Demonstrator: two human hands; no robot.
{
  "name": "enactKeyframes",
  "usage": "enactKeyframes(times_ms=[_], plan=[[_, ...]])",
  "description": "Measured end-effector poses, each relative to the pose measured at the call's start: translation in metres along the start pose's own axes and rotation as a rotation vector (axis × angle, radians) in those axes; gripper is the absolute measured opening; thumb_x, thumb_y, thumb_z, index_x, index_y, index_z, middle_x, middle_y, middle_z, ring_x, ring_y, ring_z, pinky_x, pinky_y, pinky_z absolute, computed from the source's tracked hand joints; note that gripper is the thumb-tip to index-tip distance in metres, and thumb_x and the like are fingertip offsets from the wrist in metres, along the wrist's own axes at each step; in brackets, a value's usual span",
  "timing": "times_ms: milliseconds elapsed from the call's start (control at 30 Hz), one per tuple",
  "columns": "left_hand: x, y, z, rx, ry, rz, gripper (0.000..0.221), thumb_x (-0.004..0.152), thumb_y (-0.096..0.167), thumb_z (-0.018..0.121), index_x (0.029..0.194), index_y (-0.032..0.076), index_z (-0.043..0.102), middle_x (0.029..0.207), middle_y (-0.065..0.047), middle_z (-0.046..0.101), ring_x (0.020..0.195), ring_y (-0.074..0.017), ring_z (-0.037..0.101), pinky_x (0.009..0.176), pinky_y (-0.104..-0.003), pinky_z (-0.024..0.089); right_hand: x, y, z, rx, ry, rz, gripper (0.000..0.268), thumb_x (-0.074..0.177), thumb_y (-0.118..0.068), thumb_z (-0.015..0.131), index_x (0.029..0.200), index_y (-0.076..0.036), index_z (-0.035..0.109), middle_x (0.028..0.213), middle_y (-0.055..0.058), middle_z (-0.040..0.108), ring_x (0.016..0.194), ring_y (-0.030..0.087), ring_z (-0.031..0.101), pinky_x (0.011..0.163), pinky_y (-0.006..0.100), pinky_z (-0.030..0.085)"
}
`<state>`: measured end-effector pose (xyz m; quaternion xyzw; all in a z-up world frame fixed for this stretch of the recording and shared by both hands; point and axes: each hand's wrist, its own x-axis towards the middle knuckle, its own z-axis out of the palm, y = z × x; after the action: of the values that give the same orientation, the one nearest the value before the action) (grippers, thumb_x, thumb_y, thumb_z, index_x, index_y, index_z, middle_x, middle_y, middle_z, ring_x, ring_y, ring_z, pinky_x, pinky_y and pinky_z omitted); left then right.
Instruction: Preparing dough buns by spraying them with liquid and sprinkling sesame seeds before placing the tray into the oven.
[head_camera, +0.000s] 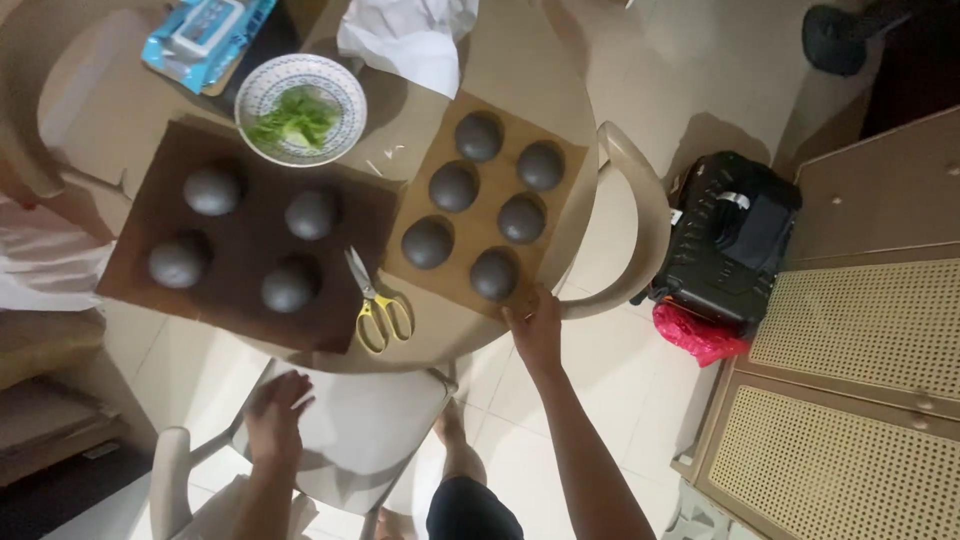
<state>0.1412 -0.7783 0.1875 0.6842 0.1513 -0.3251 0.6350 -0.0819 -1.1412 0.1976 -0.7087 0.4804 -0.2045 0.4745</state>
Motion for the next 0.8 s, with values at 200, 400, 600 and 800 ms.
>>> enactKeyframes(times_ms=[200,400,600,800], plan=[[0.042,0.014,0.02,-0.232,0.14,0.077,0.043,0.102,0.016,0.066,0.13,-0.013,0.053,0.112,-0.02,0.068,0.098,-0.0283,0.072,0.092,-0.042,0.061,0.017,-0.024,0.002,-0.258,0.046,-0.328,0.092,0.072,-0.032,0.089,0.142,0.006,0.043,0.133,0.032,0.047,0.121,0.048,0.049,0.098,0.055,0.046],[0.062,0.009,0.029,-0.319,0.229,-0.049,0.046,0.091,0.012,0.074,0.128,-0.009,0.055,0.111,-0.019,0.069,0.095,-0.0273,0.072,0.087,-0.041,0.065,0.035,-0.002,0.007,-0.418,0.002,-0.327,0.083,0.079,-0.046,0.086,0.138,0.001,0.052,0.123,0.024,0.056,0.112,0.042,0.057,0.096,0.054,0.047],[0.065,0.011,0.042,-0.383,0.213,0.037,0.036,0.085,0.004,0.075,0.115,-0.01,0.061,0.105,-0.018,0.072,0.09,-0.0277,0.074,0.075,-0.039,0.066,0.03,-0.015,0.006,-0.496,-0.031,-0.294,0.072,0.084,-0.041,0.083,0.136,0.001,0.057,0.12,0.022,0.053,0.107,0.037,0.057,0.091,0.051,0.051],[0.062,0.014,0.042,-0.343,0.205,0.003,0.022,0.087,0.004,0.078,0.099,-0.006,0.062,0.09,-0.014,0.067,0.077,-0.0235,0.069,0.067,-0.039,0.063,0.023,-0.044,0.006,-0.374,-0.094,-0.22,0.072,0.083,-0.038,0.081,0.135,0.004,0.055,0.119,0.021,0.049,0.099,0.03,0.056,0.084,0.046,0.054]])
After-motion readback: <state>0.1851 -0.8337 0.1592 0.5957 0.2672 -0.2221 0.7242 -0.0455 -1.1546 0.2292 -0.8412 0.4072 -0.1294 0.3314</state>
